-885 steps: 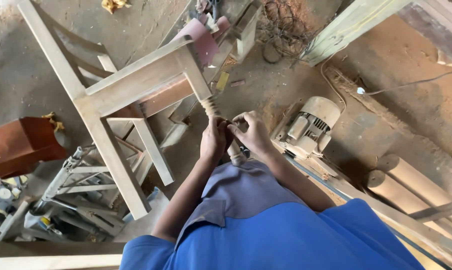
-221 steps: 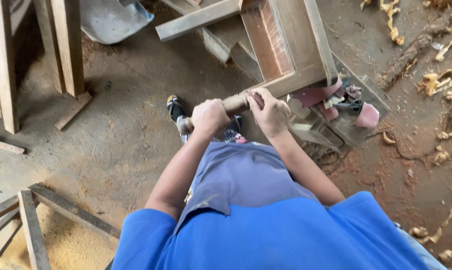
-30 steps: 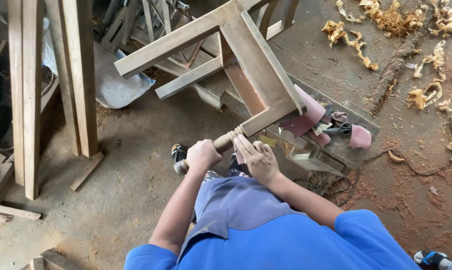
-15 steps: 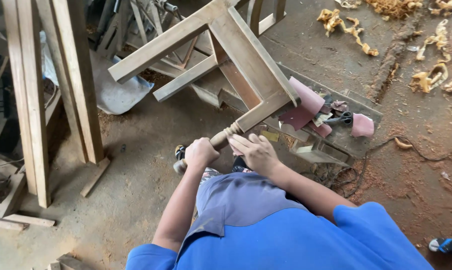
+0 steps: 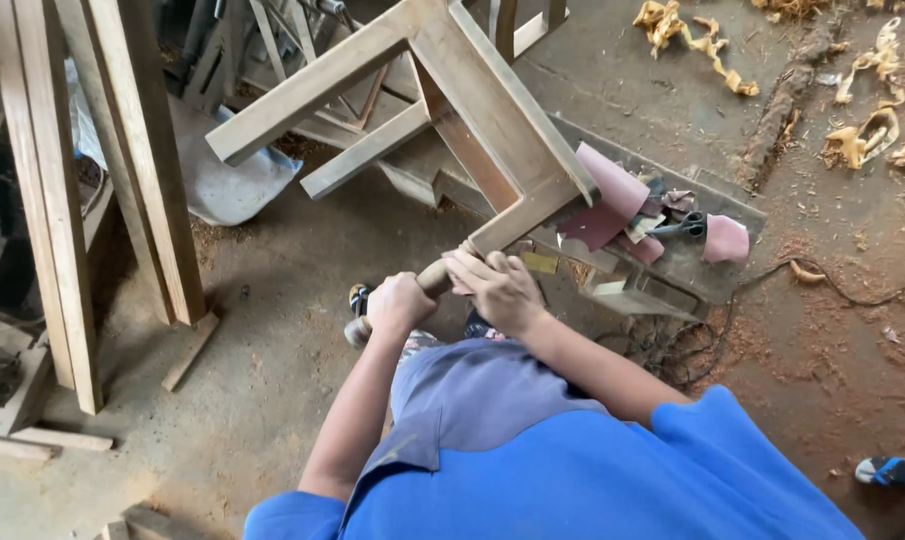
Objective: The person sands the turned legs of a wooden chair using a piece of sandpaper. They hold the chair steady with one hand while rubbing the sandpaper against the wood with the other, focusing on smoothing the surface of the legs.
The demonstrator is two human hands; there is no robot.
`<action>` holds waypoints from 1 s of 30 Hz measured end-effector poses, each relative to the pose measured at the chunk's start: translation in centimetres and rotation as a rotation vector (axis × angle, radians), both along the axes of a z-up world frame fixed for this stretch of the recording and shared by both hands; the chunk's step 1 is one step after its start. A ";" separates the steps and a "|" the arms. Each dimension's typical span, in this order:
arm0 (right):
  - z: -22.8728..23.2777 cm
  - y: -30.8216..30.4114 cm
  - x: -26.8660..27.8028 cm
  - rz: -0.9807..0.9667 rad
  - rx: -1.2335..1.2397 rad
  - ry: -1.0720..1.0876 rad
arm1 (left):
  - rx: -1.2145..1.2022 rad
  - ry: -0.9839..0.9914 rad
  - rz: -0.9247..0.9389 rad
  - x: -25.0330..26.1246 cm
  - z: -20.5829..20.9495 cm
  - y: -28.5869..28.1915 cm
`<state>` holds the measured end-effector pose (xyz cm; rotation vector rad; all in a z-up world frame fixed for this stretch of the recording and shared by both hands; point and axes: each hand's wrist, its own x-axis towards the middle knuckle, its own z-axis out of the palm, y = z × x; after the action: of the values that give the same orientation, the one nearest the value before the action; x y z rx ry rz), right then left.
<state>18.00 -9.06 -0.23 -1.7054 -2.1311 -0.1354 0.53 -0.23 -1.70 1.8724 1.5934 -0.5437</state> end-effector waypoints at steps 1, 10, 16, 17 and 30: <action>-0.3 -1.4 1.1 0.005 -0.009 0.002 | -0.009 0.002 0.005 0.0 0.0 0.1; -7.7 -9.4 7.6 -0.494 -0.578 0.619 | 0.106 -0.322 -0.135 6.6 -1.5 1.4; -2.1 -5.4 4.3 -0.605 -0.432 1.002 | -0.352 -0.333 -0.180 7.0 -6.5 5.5; -2.2 -5.0 3.4 -0.628 -0.427 0.875 | -0.483 -0.416 -0.078 6.5 -6.7 5.7; -1.7 3.1 -6.9 -0.845 -1.103 0.594 | -0.388 -0.157 -0.166 -0.9 -6.6 4.2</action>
<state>11.07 -5.97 -1.90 -2.6290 -0.8986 1.3377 -0.37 3.97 -8.32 1.7107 1.1427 -0.7035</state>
